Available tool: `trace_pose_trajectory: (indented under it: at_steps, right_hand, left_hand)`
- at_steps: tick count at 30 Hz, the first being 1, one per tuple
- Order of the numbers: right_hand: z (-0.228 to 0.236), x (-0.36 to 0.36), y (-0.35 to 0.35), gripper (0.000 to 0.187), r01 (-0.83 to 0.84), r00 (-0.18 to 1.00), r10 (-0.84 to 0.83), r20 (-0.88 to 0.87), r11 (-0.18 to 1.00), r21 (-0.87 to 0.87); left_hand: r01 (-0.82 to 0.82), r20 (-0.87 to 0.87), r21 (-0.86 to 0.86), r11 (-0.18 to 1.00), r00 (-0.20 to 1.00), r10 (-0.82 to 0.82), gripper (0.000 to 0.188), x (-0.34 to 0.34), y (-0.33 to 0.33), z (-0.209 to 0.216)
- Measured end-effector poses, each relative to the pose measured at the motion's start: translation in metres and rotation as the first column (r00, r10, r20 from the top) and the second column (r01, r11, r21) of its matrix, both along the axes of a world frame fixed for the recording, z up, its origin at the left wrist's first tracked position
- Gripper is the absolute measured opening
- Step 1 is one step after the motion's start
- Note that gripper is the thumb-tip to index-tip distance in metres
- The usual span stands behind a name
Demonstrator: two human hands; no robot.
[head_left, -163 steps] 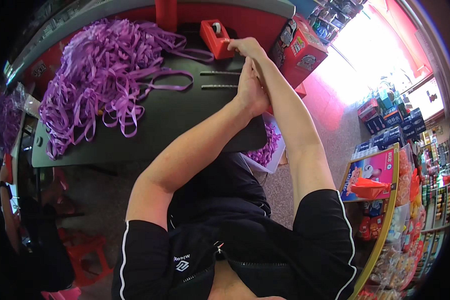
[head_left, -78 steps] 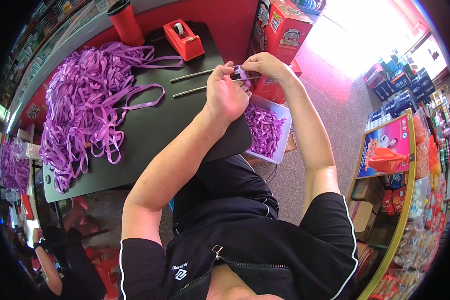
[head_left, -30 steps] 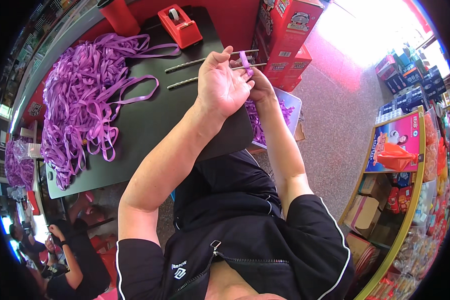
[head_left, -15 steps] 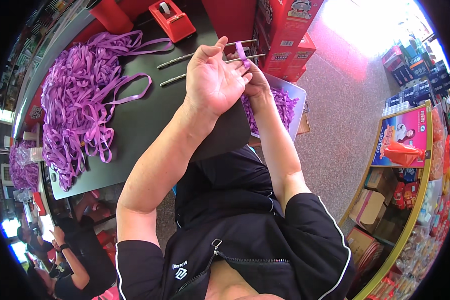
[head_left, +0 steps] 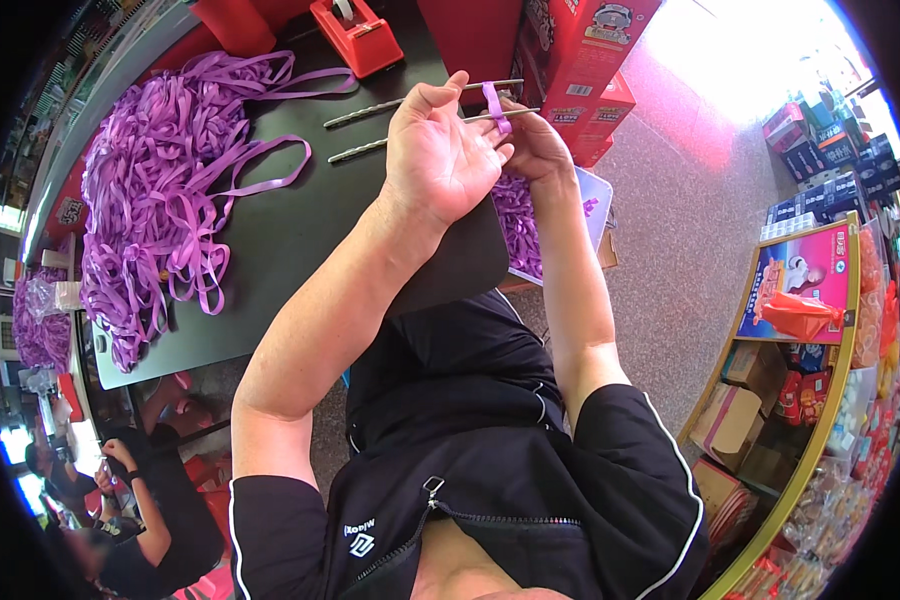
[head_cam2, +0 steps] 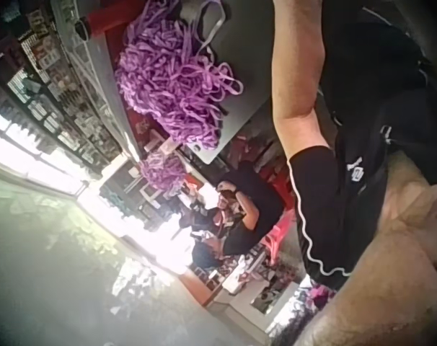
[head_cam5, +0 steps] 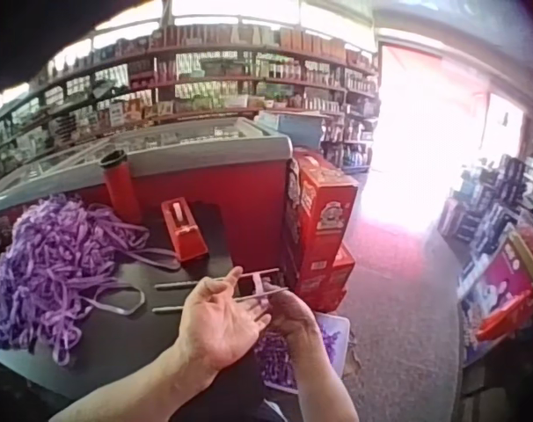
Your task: Tying purple ribbons onto metal rods at a workspace.
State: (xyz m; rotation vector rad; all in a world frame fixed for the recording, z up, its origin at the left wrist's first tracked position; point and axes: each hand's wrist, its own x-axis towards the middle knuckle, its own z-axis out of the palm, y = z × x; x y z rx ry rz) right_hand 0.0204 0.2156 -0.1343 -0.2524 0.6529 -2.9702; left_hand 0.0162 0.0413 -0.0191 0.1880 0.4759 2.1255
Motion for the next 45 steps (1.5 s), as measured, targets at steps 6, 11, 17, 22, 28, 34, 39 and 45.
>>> trace_pose_trajectory:
  at_steps: [6,11,17,22,28,34,39,45]
  right_hand:
    - [0.020,0.002,0.025,0.022,0.015,0.985,-0.071,0.156,0.942,0.334]
    - [0.039,0.011,0.025,0.024,0.011,0.976,-0.108,0.189,0.891,0.454]
    - [0.048,0.011,0.024,0.034,0.022,0.920,-0.213,0.329,0.866,0.500]
    - [0.068,0.017,0.020,0.037,0.111,0.870,-0.441,0.222,0.613,0.783]
    - [0.085,0.020,0.020,0.035,0.137,0.864,-0.502,0.032,0.297,0.945]
    - [0.087,0.022,0.023,0.026,0.129,0.862,-0.506,-0.002,0.215,0.968]
    - [0.073,0.018,0.018,0.021,0.099,0.834,-0.515,0.199,0.495,0.863]
    - [0.025,0.003,0.026,0.020,-0.028,0.919,-0.139,0.369,0.911,0.412]
  left_hand:
    - [0.092,-0.042,0.046,0.995,0.995,-0.090,0.085,-0.007,0.003,-0.008]
    - [0.081,-0.061,0.023,0.996,0.995,-0.080,0.089,-0.005,0.000,-0.007]
    - [0.040,-0.020,-0.011,0.999,0.999,-0.040,0.088,-0.002,0.001,0.000]
    - [0.045,0.016,-0.024,0.999,0.999,-0.044,0.073,-0.005,0.002,-0.003]
    - [0.108,0.027,-0.027,0.994,0.994,-0.107,0.061,-0.012,0.002,-0.008]
    - [0.074,-0.033,-0.164,0.984,0.996,-0.081,0.068,0.001,0.004,0.006]
    - [0.057,0.008,-0.184,0.981,0.998,-0.057,0.081,-0.001,0.004,0.004]
    - [0.097,-0.021,-0.162,0.982,0.995,-0.102,0.095,-0.002,0.002,0.002]
